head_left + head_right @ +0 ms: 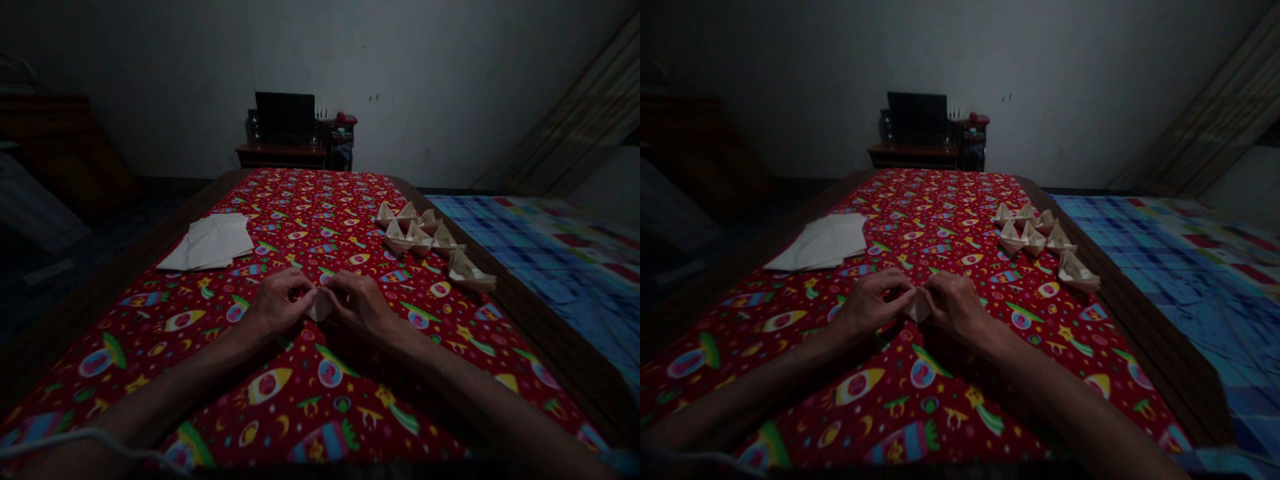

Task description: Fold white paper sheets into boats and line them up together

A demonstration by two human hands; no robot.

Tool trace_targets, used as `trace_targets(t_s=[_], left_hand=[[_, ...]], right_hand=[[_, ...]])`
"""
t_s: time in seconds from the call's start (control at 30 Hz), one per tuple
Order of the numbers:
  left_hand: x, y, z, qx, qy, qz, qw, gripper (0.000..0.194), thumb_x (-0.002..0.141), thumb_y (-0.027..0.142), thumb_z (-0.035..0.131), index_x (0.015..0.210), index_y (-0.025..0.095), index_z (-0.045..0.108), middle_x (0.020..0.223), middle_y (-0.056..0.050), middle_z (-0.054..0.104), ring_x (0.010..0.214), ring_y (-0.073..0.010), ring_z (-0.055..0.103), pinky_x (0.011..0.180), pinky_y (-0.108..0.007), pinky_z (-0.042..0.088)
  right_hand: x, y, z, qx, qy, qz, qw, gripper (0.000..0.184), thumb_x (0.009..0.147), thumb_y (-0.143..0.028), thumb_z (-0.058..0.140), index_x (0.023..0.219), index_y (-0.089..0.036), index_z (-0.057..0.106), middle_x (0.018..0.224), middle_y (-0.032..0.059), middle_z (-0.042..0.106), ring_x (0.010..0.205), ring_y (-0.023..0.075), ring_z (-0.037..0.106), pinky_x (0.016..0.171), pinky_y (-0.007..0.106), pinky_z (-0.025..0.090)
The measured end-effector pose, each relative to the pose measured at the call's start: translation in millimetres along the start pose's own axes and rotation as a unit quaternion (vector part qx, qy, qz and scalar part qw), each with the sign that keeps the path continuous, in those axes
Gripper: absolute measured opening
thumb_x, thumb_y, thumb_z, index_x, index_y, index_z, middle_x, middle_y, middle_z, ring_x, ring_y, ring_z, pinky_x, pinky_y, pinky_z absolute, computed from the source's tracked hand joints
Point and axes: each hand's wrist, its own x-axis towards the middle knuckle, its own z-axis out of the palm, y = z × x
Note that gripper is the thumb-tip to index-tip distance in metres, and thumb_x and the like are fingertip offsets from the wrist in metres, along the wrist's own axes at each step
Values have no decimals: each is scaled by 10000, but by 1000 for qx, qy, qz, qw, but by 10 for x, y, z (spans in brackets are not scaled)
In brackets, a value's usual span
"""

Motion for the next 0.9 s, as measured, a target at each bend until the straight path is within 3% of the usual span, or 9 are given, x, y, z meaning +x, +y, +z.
trace_targets(t_s=[0.37,0.57,0.9], left_hand=[[-10,-12,-63,-23,18,-44,999,147,737,183,560,632,150,657,646,-17,615,576,-104,541,509,-194,393],[-46,-139,-111,17,43,-66,997,141,746,204,538,658,153,636,665,-18,614,589,-111,549,530,-200,409],[-57,-368,-168,124,-6,-90,988,116,719,229,487,661,174,571,595,10,578,537,-115,531,502,-200,388]], right_hand=[[1,15,16,-5,38,27,999,167,851,-217,501,781,-146,635,709,42,635,610,117,545,566,216,382],[-5,127,14,-4,54,72,996,154,865,-221,479,826,-165,618,715,19,630,624,118,556,578,215,397],[-45,393,-50,-39,26,77,996,133,878,-236,439,836,-168,545,739,22,582,631,121,516,572,219,374]])
